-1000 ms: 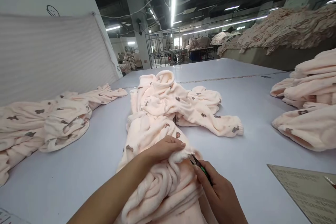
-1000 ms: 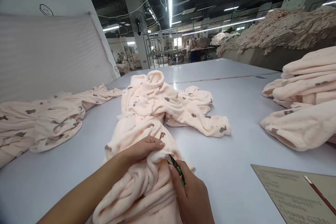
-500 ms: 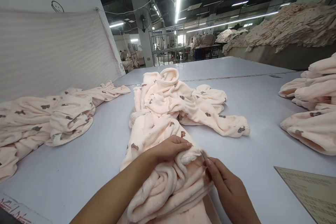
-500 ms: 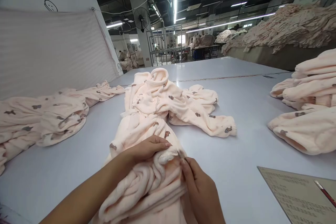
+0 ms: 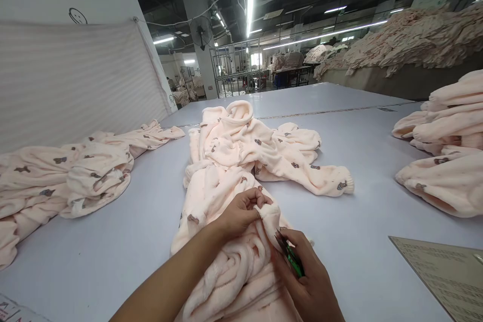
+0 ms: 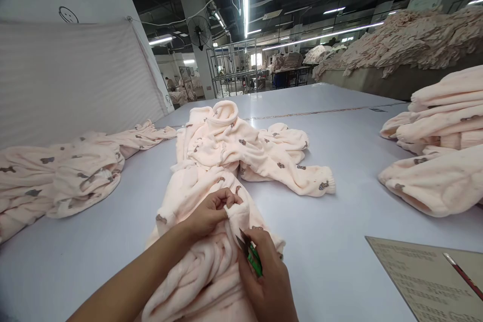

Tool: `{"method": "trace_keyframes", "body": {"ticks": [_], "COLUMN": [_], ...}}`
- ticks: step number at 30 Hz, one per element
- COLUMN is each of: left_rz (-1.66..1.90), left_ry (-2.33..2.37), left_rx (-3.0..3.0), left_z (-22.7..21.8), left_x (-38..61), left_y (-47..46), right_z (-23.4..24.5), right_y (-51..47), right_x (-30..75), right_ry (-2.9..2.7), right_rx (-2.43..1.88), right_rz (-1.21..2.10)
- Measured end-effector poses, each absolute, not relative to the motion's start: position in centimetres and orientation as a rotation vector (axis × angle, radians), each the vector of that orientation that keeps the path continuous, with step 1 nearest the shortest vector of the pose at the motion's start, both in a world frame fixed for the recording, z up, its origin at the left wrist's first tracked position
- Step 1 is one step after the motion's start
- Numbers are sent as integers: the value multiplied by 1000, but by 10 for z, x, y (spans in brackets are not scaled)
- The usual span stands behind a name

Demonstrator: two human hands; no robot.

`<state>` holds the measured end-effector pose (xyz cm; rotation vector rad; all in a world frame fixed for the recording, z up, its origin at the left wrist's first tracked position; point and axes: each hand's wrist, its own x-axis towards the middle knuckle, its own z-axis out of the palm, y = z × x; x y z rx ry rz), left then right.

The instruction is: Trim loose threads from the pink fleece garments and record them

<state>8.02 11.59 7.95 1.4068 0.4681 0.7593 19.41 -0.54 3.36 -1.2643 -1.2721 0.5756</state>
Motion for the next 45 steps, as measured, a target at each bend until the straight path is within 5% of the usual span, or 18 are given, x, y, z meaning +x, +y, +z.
{"method": "trace_keyframes", "body": {"ticks": [10, 16, 23, 32, 40, 45], "left_rz": [863, 171, -288, -295, -285, -133], "left_ry": [643, 841, 804, 666, 920, 832], "left_rx": [1693, 2141, 2436, 2312, 2356, 2156], "left_z": [93, 125, 78, 132, 59, 76], "left_x": [80, 113, 178, 128, 162, 141], "left_y": [119, 123, 89, 137, 81, 96], "right_z": [27, 14, 18, 0, 5, 4], "right_y": [-19, -37, -48, -62, -56, -52], "right_x": [234, 265, 260, 279, 264, 256], "right_ry": [-852, -648, -611, -588, -620, -669], "right_rx": [-1411, -1487, -1525, -1595, -1595, -1565], "right_rz": [804, 819, 858, 911, 888, 869]}}
